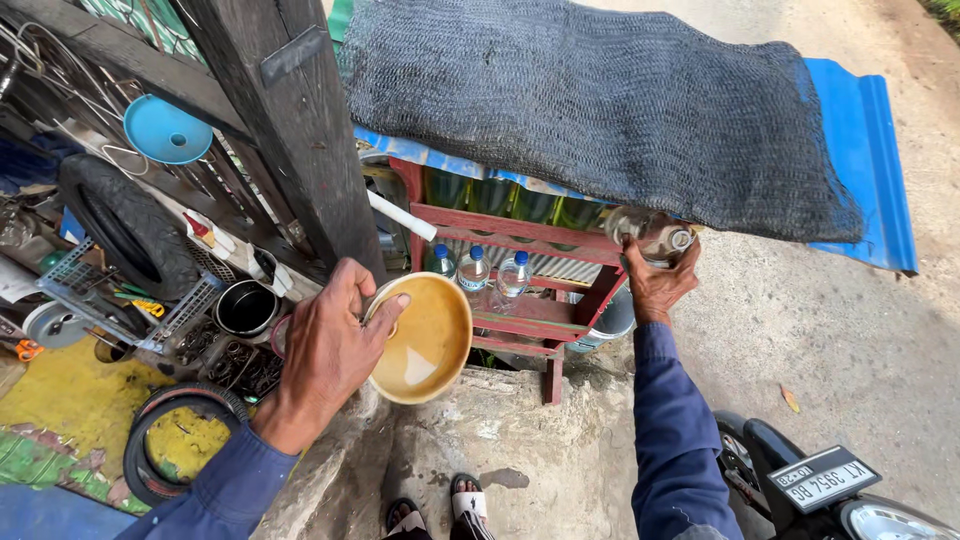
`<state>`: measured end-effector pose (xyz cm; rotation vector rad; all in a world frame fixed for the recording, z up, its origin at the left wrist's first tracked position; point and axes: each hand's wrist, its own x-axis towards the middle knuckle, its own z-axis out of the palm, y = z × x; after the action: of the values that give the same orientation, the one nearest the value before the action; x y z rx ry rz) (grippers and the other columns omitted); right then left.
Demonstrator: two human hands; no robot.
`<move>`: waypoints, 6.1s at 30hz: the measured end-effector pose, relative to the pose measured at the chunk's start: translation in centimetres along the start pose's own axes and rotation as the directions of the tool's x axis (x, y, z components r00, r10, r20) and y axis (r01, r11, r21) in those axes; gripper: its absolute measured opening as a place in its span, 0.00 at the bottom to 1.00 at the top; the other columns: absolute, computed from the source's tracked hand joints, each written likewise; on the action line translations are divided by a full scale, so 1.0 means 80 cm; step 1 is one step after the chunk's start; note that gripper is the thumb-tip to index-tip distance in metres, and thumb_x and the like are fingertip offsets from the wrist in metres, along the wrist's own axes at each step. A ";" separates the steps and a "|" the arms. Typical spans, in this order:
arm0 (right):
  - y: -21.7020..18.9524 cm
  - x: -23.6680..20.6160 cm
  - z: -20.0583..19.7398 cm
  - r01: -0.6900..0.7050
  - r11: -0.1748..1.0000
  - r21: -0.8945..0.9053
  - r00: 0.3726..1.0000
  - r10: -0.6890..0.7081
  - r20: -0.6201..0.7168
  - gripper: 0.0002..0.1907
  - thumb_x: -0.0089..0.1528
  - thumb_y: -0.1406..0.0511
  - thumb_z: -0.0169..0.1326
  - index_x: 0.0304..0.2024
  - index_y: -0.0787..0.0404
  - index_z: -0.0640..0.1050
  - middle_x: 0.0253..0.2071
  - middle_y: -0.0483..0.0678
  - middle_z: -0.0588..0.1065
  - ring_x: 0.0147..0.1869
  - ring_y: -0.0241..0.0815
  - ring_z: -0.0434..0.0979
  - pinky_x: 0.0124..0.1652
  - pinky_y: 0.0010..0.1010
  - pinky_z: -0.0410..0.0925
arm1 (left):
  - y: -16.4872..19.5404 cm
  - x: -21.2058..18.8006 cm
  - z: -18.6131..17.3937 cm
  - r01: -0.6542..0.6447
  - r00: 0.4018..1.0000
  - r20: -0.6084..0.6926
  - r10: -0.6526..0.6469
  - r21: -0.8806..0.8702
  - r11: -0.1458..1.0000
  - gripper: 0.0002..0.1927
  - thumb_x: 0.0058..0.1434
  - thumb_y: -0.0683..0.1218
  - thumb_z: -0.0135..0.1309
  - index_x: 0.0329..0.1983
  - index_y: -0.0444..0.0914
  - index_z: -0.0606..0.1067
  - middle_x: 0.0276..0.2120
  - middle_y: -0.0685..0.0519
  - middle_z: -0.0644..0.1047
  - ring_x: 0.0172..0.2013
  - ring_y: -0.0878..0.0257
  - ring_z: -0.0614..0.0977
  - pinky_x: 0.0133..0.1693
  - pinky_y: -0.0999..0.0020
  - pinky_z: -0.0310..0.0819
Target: The person adjusts the chain and rear wheel of a yellow bicycle using a wrench, then walks to a scooter and pours liquid from a green bottle into the fuel tank using a funnel. The person receives cash and places it into a container.
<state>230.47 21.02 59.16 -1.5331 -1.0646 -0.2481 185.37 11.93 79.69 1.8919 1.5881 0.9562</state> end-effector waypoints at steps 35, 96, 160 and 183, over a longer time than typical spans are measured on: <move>0.070 -0.010 0.068 -0.133 0.953 -0.274 0.946 0.205 0.253 0.37 0.67 0.43 0.60 0.50 0.74 0.80 0.49 0.68 0.79 0.52 0.62 0.81 0.52 0.49 0.72 | 0.020 0.113 -0.064 -0.076 0.996 -0.073 0.059 -0.252 0.965 0.11 0.68 0.46 0.53 0.37 0.32 0.77 0.22 0.49 0.79 0.20 0.68 0.78 0.23 0.67 0.73; -0.690 -0.676 -0.013 -0.828 0.539 0.154 -0.207 -0.550 0.809 0.16 0.64 0.68 0.61 0.52 0.66 0.74 0.44 0.48 0.80 0.46 0.35 0.76 0.46 0.29 0.70 | -0.313 -0.503 -0.211 -0.242 0.402 -0.253 -0.880 -0.956 0.165 0.14 0.64 0.49 0.60 0.44 0.32 0.81 0.36 0.55 0.83 0.34 0.68 0.81 0.35 0.67 0.73; -1.526 -1.292 0.430 -0.574 0.688 0.445 -0.438 -0.717 0.543 0.29 0.65 0.57 0.54 0.66 0.59 0.67 0.52 0.47 0.75 0.34 0.34 0.71 0.36 0.27 0.68 | -1.021 -0.632 -1.013 -0.344 0.110 -0.516 -0.849 -0.821 0.455 0.17 0.69 0.47 0.51 0.58 0.35 0.76 0.43 0.55 0.82 0.39 0.67 0.80 0.43 0.68 0.77; -2.034 -1.663 0.729 -0.655 0.754 -0.053 -0.545 -0.424 0.723 0.09 0.61 0.63 0.59 0.40 0.61 0.83 0.31 0.38 0.80 0.31 0.26 0.75 0.28 0.22 0.68 | -1.474 -0.664 -1.538 -0.229 0.398 -0.484 -0.780 -0.875 0.426 0.16 0.69 0.45 0.55 0.57 0.33 0.76 0.47 0.55 0.80 0.47 0.67 0.79 0.50 0.67 0.73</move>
<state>14.51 -9.52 62.62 -0.6710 -1.8419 2.3527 11.77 -24.32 59.32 0.1305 1.2966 2.2129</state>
